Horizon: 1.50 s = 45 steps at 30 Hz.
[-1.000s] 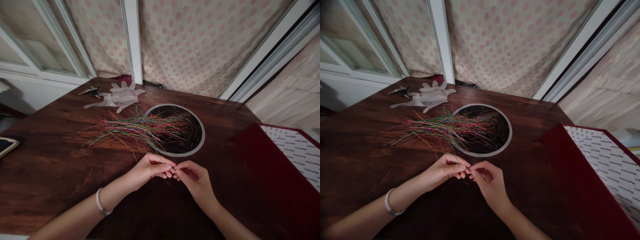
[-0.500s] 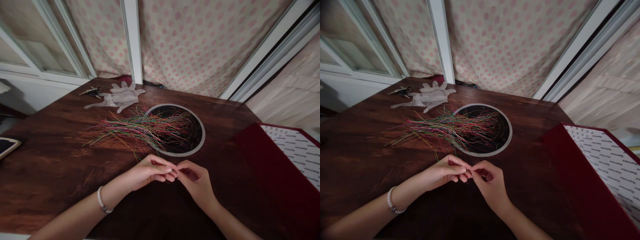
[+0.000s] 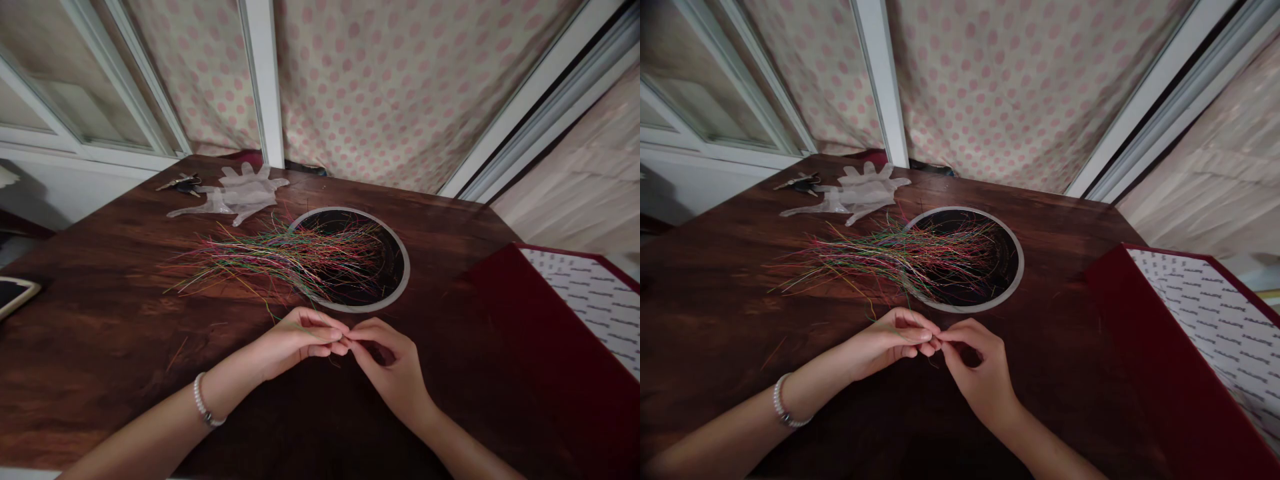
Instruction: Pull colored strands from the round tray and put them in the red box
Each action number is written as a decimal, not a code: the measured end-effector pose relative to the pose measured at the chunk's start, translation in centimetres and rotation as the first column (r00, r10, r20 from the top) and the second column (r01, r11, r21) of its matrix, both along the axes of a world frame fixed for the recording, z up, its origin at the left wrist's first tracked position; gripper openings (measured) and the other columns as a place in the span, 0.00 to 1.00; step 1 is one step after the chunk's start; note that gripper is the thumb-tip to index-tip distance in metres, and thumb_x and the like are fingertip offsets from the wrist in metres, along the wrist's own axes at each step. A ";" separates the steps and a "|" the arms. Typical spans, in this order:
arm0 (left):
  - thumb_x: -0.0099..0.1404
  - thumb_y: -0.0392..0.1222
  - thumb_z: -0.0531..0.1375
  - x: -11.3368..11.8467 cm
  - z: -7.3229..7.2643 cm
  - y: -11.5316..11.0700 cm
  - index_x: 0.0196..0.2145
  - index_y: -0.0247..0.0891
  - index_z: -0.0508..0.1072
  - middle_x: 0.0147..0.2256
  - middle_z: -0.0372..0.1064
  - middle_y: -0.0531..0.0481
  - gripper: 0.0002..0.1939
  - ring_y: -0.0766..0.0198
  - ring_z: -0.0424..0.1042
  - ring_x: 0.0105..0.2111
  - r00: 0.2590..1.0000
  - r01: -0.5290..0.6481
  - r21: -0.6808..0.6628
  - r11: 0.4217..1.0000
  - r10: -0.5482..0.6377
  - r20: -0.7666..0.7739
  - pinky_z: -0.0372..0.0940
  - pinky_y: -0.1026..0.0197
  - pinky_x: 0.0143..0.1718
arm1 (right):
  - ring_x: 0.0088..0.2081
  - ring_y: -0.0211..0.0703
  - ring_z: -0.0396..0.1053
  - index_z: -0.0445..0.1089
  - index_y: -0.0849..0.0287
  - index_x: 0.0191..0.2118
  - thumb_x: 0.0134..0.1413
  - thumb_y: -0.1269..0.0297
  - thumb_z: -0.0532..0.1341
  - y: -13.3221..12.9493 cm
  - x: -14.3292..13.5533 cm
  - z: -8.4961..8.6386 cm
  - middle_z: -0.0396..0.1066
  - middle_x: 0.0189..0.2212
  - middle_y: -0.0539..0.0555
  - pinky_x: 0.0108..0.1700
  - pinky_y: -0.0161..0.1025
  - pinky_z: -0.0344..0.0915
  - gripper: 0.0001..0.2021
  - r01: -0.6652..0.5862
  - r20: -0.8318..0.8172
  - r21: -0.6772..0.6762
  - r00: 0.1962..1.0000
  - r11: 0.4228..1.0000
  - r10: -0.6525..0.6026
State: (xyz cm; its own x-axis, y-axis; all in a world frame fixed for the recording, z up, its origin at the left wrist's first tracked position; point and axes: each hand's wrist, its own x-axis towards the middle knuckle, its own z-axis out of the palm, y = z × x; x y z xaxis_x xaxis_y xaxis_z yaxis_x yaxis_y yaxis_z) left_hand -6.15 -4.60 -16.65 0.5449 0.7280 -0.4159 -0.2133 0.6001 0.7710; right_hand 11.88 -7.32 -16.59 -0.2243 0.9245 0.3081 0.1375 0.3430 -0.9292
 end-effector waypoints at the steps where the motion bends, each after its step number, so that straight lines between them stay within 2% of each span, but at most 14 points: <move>1: 0.52 0.40 0.67 0.0 0.0 0.0 0.32 0.36 0.79 0.29 0.77 0.47 0.08 0.71 0.75 0.27 1.000 -0.003 -0.004 1.000 0.003 -0.004 0.62 0.78 0.23 | 0.32 0.40 0.70 0.74 0.58 0.35 0.49 0.77 0.60 0.0 0.0 0.0 0.71 0.30 0.54 0.33 0.36 0.66 0.09 -0.001 0.007 0.001 1.000 1.000 0.001; 7: 0.51 0.40 0.67 0.0 0.1 0.1 0.32 0.36 0.79 0.29 0.77 0.48 0.08 0.71 0.75 0.27 1.000 -0.022 -0.009 1.000 0.022 -0.020 0.62 0.77 0.24 | 0.31 0.40 0.70 0.74 0.59 0.35 0.51 0.75 0.59 0.0 0.0 0.2 0.71 0.29 0.54 0.31 0.35 0.65 0.08 0.002 0.036 -0.020 0.999 1.000 -0.001; 19: 0.53 0.42 0.67 0.1 0.0 0.1 0.32 0.36 0.78 0.30 0.77 0.48 0.09 0.71 0.75 0.29 0.998 0.020 -0.017 1.000 -0.021 -0.057 0.63 0.78 0.25 | 0.28 0.39 0.70 0.73 0.61 0.32 0.52 0.71 0.59 -0.2 0.0 0.6 0.74 0.27 0.53 0.30 0.33 0.65 0.05 0.062 0.174 -0.111 0.984 0.992 -0.042; 22: 0.52 0.42 0.67 0.0 0.0 0.1 0.32 0.36 0.78 0.30 0.77 0.48 0.10 0.71 0.75 0.28 0.996 0.033 -0.007 0.999 -0.033 -0.077 0.62 0.78 0.22 | 0.27 0.39 0.70 0.73 0.61 0.30 0.50 0.71 0.59 -0.1 -0.1 0.7 0.73 0.25 0.53 0.28 0.33 0.65 0.05 0.070 0.194 -0.118 0.980 0.991 -0.046; 26: 0.52 0.42 0.67 -0.2 0.2 0.1 0.34 0.36 0.76 0.31 0.76 0.48 0.11 0.71 0.74 0.26 0.992 0.089 -0.024 0.996 -0.090 -0.083 0.60 0.78 0.18 | 0.25 0.38 0.69 0.72 0.60 0.28 0.49 0.72 0.58 -0.1 -0.1 0.8 0.72 0.23 0.52 0.27 0.33 0.64 0.06 0.038 0.218 -0.105 0.976 0.994 -0.014; 32: 0.51 0.39 0.67 -0.2 0.5 0.1 0.34 0.36 0.74 0.32 0.76 0.49 0.11 0.69 0.74 0.31 0.989 0.135 -0.016 0.991 -0.136 -0.053 0.60 0.75 0.23 | 0.25 0.37 0.67 0.71 0.60 0.27 0.49 0.74 0.58 -0.1 0.0 0.8 0.70 0.23 0.51 0.27 0.33 0.62 0.05 0.017 0.215 -0.037 0.977 0.999 -0.008; 37: 0.50 0.37 0.68 0.1 0.6 0.1 0.33 0.35 0.73 0.31 0.75 0.50 0.11 0.70 0.72 0.30 0.992 0.124 0.076 0.989 -0.123 -0.011 0.61 0.73 0.26 | 0.26 0.38 0.67 0.70 0.61 0.28 0.50 0.75 0.58 -0.1 0.1 1.0 0.70 0.24 0.53 0.29 0.34 0.63 0.06 0.012 0.175 0.009 0.984 1.000 -0.013; 40: 0.51 0.37 0.67 0.3 0.5 -0.1 0.35 0.35 0.72 0.30 0.74 0.49 0.12 0.69 0.71 0.29 0.995 0.102 0.182 0.978 -0.101 -0.013 0.61 0.71 0.26 | 0.27 0.39 0.68 0.71 0.61 0.30 0.51 0.75 0.58 -0.2 0.2 1.0 0.70 0.25 0.53 0.31 0.35 0.64 0.06 0.005 0.167 0.058 0.986 0.998 -0.015; 42: 0.52 0.37 0.66 0.4 0.4 -0.2 0.36 0.35 0.70 0.29 0.74 0.49 0.13 0.69 0.70 0.28 0.998 0.062 0.286 0.956 -0.051 -0.045 0.61 0.69 0.27 | 0.29 0.39 0.68 0.71 0.60 0.31 0.52 0.75 0.58 -0.2 0.3 1.0 0.71 0.26 0.53 0.32 0.36 0.64 0.06 0.007 0.168 0.084 0.985 0.996 -0.021; 45: 0.55 0.37 0.64 0.6 0.4 -0.5 0.35 0.34 0.71 0.31 0.74 0.48 0.09 0.65 0.71 0.32 0.992 0.028 0.464 0.885 0.034 -0.125 0.63 0.66 0.32 | 0.29 0.40 0.68 0.72 0.59 0.32 0.52 0.73 0.58 -0.2 0.4 1.0 0.71 0.27 0.53 0.32 0.37 0.64 0.06 0.018 0.169 0.083 0.985 0.996 -0.032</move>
